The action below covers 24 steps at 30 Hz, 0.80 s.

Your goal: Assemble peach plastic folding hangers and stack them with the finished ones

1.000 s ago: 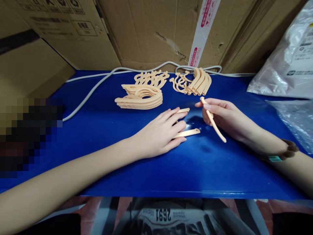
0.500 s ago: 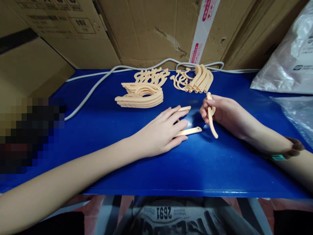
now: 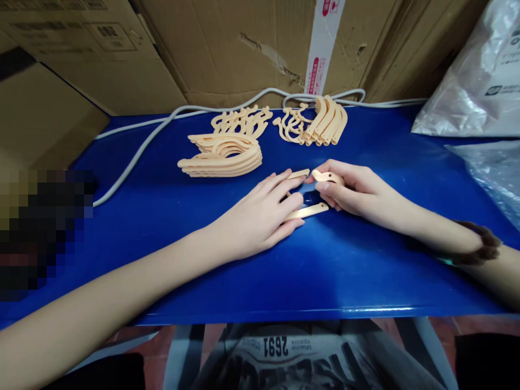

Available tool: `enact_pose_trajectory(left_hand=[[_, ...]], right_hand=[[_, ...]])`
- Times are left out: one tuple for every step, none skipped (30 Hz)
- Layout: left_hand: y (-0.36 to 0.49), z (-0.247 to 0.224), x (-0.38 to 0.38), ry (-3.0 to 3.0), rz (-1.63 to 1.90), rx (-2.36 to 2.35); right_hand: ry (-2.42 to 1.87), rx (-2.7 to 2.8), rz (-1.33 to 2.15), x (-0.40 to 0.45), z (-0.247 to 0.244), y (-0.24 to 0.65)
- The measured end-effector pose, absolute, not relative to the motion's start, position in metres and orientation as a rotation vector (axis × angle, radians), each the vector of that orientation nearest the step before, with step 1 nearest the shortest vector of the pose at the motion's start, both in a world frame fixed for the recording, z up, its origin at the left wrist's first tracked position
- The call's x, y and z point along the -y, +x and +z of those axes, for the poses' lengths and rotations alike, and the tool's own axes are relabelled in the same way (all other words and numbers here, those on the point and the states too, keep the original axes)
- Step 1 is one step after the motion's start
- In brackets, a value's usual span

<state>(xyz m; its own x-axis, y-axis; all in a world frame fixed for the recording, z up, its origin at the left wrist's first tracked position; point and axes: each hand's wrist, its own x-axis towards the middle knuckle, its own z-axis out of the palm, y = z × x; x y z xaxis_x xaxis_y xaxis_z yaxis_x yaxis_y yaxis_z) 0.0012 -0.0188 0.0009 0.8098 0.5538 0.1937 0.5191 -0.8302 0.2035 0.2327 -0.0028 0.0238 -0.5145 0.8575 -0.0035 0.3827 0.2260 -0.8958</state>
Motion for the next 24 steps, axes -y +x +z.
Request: enact_pose_trajectory(left_hand=[[0.0012,0.0006,0.0188,2.858,0.369,-0.849],[0.0011,0.0003,0.0187,2.86,0.369,-0.847],[0.001,0.0,0.0186,2.859,0.369,-0.848],[0.0009,-0.0004,0.0185,2.855,0.369,-0.849],[0.0007,-0.0007,0.0184,2.85,0.373,-0.855],[0.0006,-0.001,0.0184,2.843,0.378,-0.86],[0.0006,-0.0013,0.0184,2.835,0.386,-0.866],[0.0007,-0.0014,0.0186,2.827,0.396,-0.867],[0.0009,-0.0014,0.0188,2.815,0.408,-0.87],[0.0013,-0.0013,0.0191,2.803,0.421,-0.872],[0.0017,-0.001,0.0194,2.79,0.432,-0.877],[0.0022,-0.0005,0.0198,2.775,0.441,-0.883],[0.0027,0.0,0.0202,2.757,0.449,-0.894],[0.0031,0.0006,0.0206,2.736,0.458,-0.906],[0.0034,0.0012,0.0208,2.711,0.467,-0.917],[0.0036,0.0018,0.021,2.682,0.479,-0.922],[0.0037,0.0024,0.021,2.649,0.495,-0.924],[0.0037,0.0029,0.0208,2.614,0.517,-0.925],[0.0037,0.0033,0.0206,2.58,0.546,-0.924],[0.0036,0.0038,0.0203,2.548,0.578,-0.918],[0.0036,0.0043,0.0199,2.521,0.614,-0.912],[0.0036,0.0048,0.0196,2.498,0.65,-0.907],[0.0037,0.0053,0.0194,2.482,0.68,-0.902],[0.0038,0.0058,0.0192,2.471,0.7,-0.898]], right_hand=[[-1.12,2.05,1.194,0.0036,0.0235,0.233],[-1.101,2.097,1.141,0.0041,0.0231,0.2336],[-1.086,2.144,1.084,0.0044,0.0227,0.2343],[-1.073,2.19,1.026,0.0046,0.0222,0.235],[-1.064,2.24,0.961,0.0048,0.0217,0.2356],[-1.057,2.291,0.886,0.0051,0.0214,0.2361],[-1.052,2.341,0.802,0.0056,0.0212,0.2364],[-1.047,2.382,0.715,0.0062,0.0211,0.2366],[-1.046,2.411,0.635,0.0068,0.0212,0.2366],[-1.049,2.432,0.571,0.0074,0.0214,0.2366],[-1.061,2.444,0.522,0.0077,0.0217,0.2365],[-1.08,2.451,0.494,0.0078,0.0221,0.2365],[-1.105,2.455,0.483,0.0077,0.0226,0.2365],[-1.13,2.456,0.483,0.0075,0.0231,0.2366],[-1.152,2.456,0.488,0.0072,0.0236,0.2368],[-1.169,2.453,0.493,0.0068,0.0242,0.2372],[-1.178,2.448,0.494,0.0066,0.0247,0.2376],[-1.184,2.441,0.491,0.0063,0.0252,0.2381],[-1.185,2.434,0.481,0.0062,0.0258,0.2387],[-1.183,2.43,0.471,0.0061,0.0265,0.2393],[-1.179,2.429,0.462,0.006,0.0272,0.2399],[-1.171,2.432,0.457,0.0059,0.0279,0.2403],[-1.163,2.437,0.456,0.0058,0.0287,0.2407],[-1.155,2.44,0.458,0.0055,0.0294,0.241]])
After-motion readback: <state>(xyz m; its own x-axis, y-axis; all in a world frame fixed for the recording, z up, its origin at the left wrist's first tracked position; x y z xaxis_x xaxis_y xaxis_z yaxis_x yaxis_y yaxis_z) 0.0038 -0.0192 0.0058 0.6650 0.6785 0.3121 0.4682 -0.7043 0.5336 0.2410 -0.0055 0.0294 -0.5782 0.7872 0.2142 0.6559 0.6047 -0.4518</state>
